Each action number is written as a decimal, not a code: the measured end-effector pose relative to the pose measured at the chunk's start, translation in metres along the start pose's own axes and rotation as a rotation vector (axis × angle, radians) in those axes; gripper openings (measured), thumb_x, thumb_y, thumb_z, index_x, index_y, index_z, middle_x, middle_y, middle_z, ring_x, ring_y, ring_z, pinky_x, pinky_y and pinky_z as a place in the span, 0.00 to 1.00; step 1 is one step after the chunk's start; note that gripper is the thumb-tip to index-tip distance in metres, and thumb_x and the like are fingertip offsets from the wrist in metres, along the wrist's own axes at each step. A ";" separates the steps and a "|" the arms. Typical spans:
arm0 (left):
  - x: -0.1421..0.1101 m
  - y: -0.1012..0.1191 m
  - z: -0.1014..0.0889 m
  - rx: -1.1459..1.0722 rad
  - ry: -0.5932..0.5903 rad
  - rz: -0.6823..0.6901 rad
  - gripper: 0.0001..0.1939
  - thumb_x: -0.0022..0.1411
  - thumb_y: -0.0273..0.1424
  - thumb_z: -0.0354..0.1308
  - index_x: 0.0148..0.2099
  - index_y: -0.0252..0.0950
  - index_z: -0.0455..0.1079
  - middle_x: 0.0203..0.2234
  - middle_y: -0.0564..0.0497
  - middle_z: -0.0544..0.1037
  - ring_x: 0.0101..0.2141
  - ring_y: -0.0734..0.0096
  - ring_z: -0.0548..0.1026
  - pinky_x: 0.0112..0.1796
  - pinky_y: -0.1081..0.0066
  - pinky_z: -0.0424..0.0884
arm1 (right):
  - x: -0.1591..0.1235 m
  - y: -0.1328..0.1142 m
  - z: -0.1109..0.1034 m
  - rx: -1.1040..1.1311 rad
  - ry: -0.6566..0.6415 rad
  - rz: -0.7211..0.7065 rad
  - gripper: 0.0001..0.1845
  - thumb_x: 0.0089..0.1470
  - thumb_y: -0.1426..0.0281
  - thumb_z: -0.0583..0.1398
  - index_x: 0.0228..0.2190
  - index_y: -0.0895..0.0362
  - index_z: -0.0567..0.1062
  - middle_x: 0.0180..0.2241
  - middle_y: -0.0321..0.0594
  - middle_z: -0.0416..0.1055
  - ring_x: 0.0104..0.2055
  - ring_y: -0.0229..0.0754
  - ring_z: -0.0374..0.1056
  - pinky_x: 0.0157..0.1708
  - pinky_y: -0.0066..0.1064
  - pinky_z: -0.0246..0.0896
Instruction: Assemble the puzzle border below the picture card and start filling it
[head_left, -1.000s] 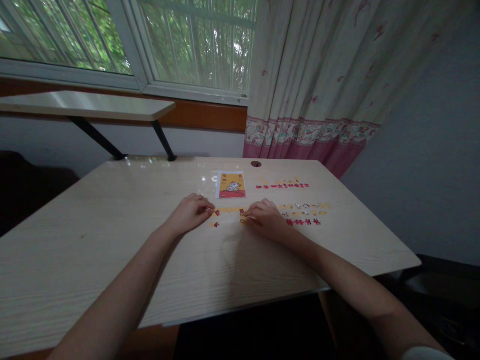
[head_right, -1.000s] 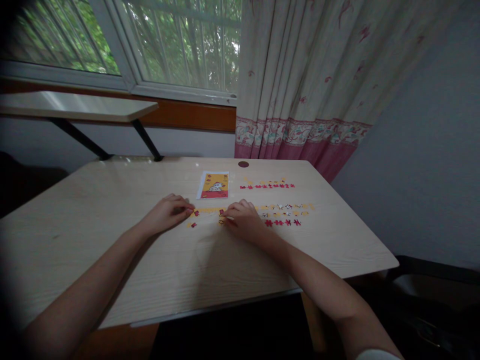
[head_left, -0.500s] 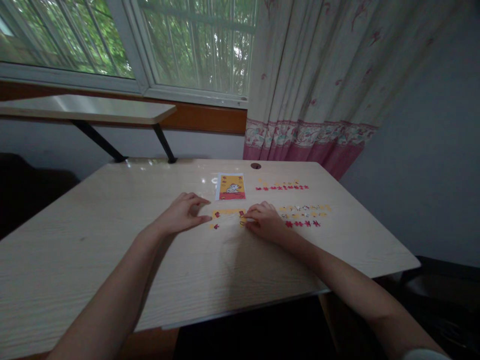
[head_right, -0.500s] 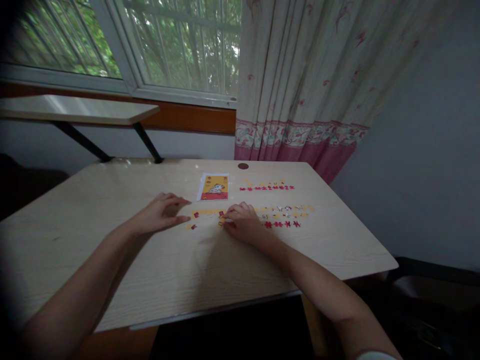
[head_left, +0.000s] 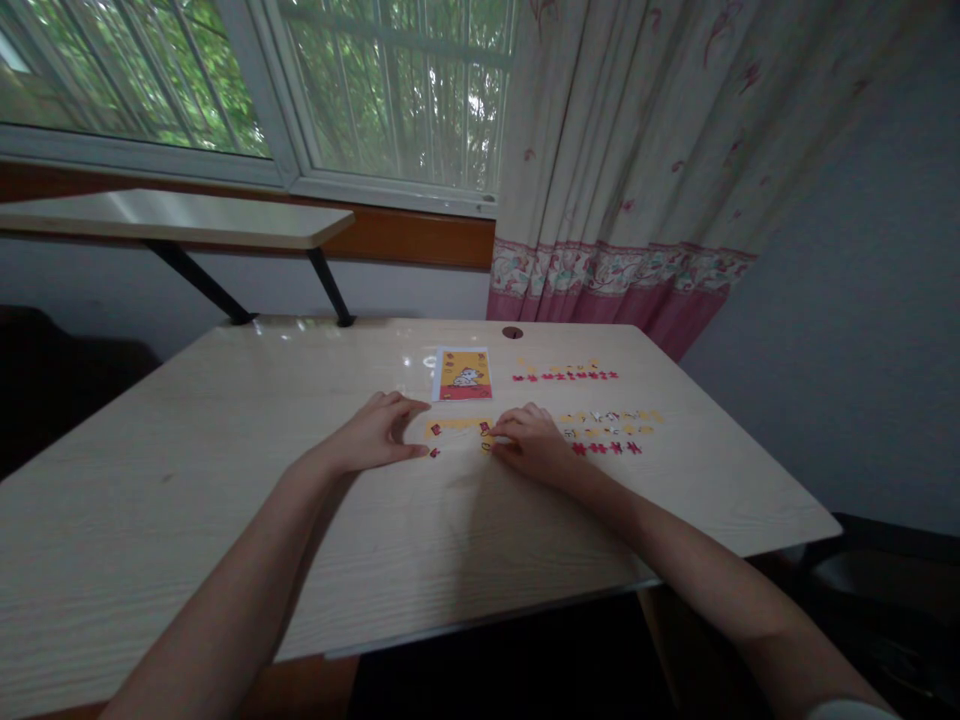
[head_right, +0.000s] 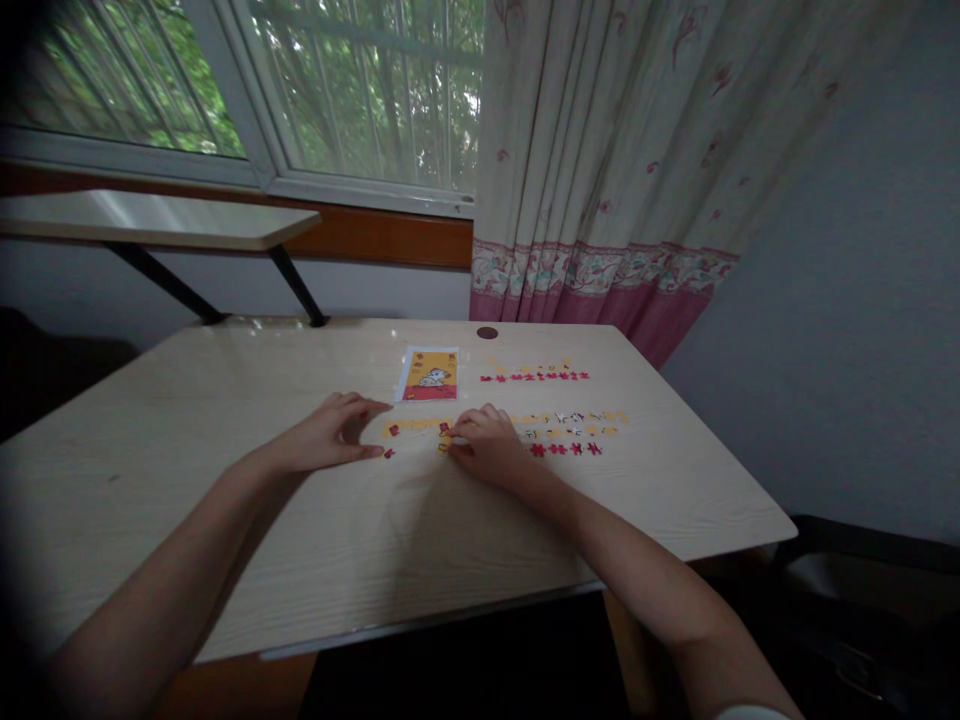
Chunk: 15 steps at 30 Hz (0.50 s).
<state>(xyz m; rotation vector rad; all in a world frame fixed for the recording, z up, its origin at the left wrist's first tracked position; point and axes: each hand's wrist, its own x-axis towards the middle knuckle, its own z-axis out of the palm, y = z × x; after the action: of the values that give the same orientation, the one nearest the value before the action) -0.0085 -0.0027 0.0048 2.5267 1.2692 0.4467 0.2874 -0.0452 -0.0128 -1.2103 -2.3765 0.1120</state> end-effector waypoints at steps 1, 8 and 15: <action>0.000 0.000 0.000 0.000 0.002 0.001 0.37 0.48 0.52 0.62 0.54 0.34 0.69 0.39 0.43 0.72 0.42 0.55 0.68 0.45 0.58 0.64 | 0.000 0.000 0.000 0.003 -0.004 -0.001 0.11 0.53 0.66 0.63 0.39 0.54 0.78 0.42 0.41 0.74 0.42 0.45 0.61 0.43 0.37 0.52; 0.001 -0.004 0.005 0.006 0.017 0.022 0.36 0.49 0.52 0.62 0.54 0.33 0.69 0.37 0.44 0.72 0.40 0.56 0.68 0.44 0.58 0.64 | 0.000 0.003 0.002 0.017 -0.013 -0.010 0.11 0.55 0.65 0.61 0.39 0.54 0.78 0.42 0.41 0.74 0.42 0.45 0.61 0.43 0.37 0.52; 0.001 -0.002 0.002 0.005 0.010 0.014 0.36 0.48 0.51 0.63 0.53 0.33 0.70 0.37 0.44 0.73 0.40 0.56 0.68 0.44 0.58 0.64 | 0.000 0.001 0.000 0.031 -0.007 -0.019 0.10 0.55 0.66 0.61 0.39 0.54 0.78 0.41 0.41 0.74 0.42 0.44 0.61 0.43 0.37 0.53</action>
<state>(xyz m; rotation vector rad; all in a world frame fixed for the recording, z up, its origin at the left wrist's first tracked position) -0.0090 -0.0011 0.0024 2.5423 1.2587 0.4605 0.2882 -0.0444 -0.0134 -1.1747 -2.3825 0.1465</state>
